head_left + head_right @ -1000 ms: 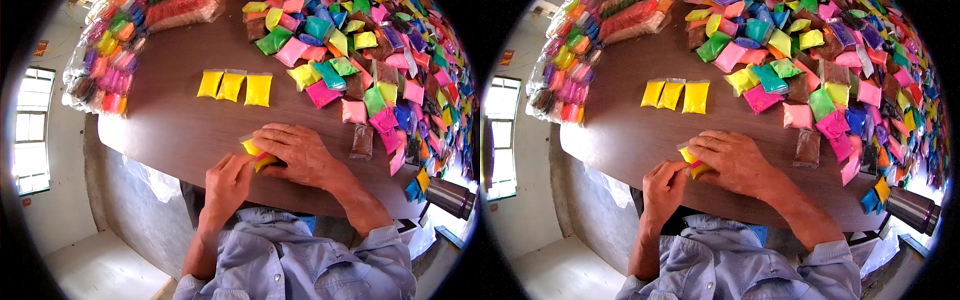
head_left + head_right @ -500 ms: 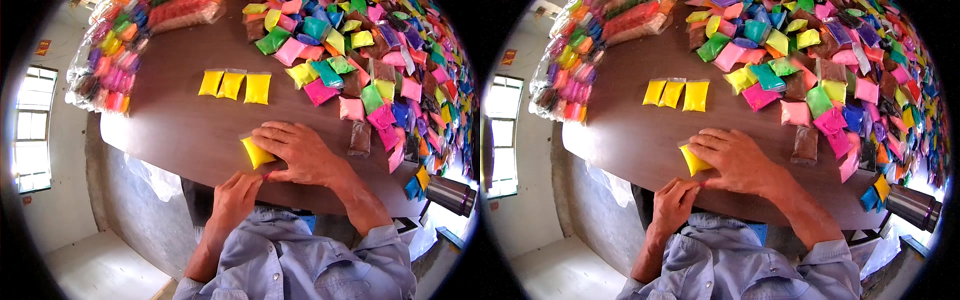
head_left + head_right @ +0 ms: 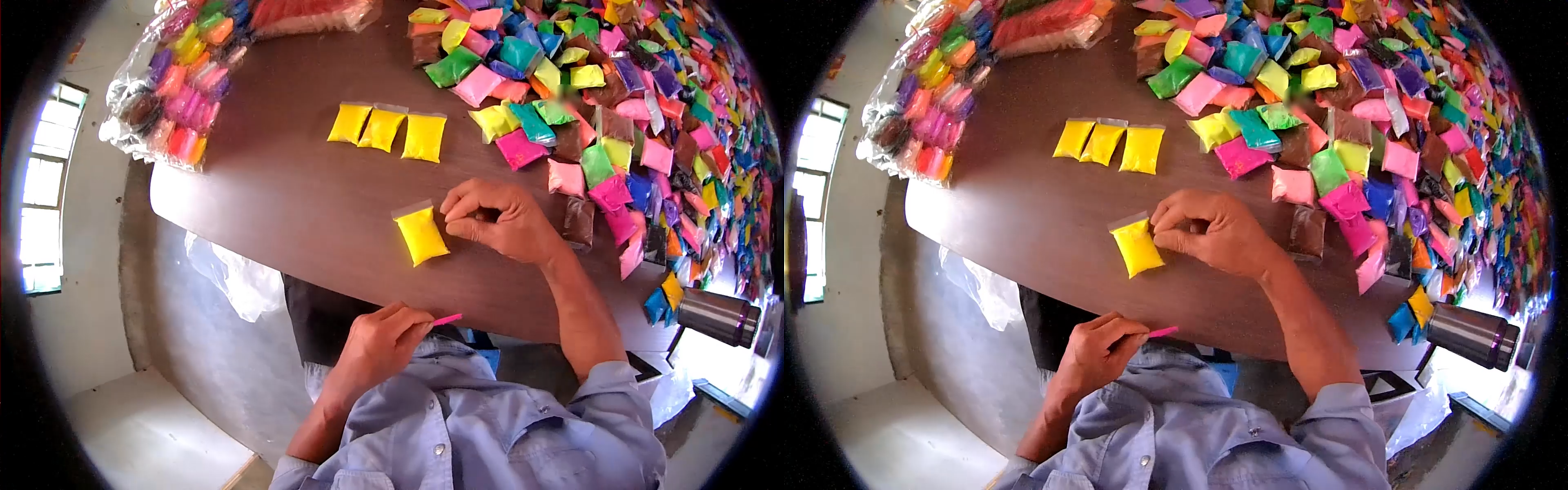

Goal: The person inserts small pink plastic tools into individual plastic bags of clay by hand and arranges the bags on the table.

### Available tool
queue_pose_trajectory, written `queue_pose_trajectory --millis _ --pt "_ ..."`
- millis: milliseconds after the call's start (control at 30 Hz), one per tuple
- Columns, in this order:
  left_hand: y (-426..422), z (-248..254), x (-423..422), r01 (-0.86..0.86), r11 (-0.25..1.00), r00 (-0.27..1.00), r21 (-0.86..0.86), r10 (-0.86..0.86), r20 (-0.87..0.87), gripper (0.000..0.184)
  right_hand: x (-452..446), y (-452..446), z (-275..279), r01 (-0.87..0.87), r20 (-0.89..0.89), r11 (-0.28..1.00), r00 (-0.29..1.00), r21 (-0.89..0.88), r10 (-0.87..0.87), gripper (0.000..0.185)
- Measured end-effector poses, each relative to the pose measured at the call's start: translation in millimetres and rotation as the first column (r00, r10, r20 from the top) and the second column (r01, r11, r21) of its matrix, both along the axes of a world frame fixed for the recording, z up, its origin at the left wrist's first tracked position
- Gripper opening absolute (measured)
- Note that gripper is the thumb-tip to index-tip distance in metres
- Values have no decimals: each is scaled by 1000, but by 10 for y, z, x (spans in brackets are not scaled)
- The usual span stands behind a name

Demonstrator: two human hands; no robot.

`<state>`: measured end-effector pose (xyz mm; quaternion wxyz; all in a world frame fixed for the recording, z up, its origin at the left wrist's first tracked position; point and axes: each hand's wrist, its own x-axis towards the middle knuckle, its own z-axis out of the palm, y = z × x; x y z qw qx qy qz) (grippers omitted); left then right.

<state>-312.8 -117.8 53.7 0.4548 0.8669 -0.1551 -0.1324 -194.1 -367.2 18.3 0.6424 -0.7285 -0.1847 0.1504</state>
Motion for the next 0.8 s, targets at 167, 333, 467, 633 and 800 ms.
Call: queue_pose_trajectory --millis 167,333,467,633,800 --pt "57 -38 39 -69 996 993 -56 74 96 8 -60 56 10 144 101 989 984 22 -145 10" --pt "-45 -106 20 -114 987 983 -113 129 130 9 -200 51 52 187 252 980 954 -68 -164 13" --pt "-56 -46 -37 -349 907 910 -237 267 -317 9 -494 66 358 234 174 961 963 -149 -207 14" --pt "34 -22 -25 -486 749 821 -451 215 -529 12 -991 51 332 286 -117 940 943 -189 -310 18" --pt "-66 -60 -164 -468 749 822 -468 174 -543 11 -1429 432 404 394 -582 919 740 -34 -338 25"
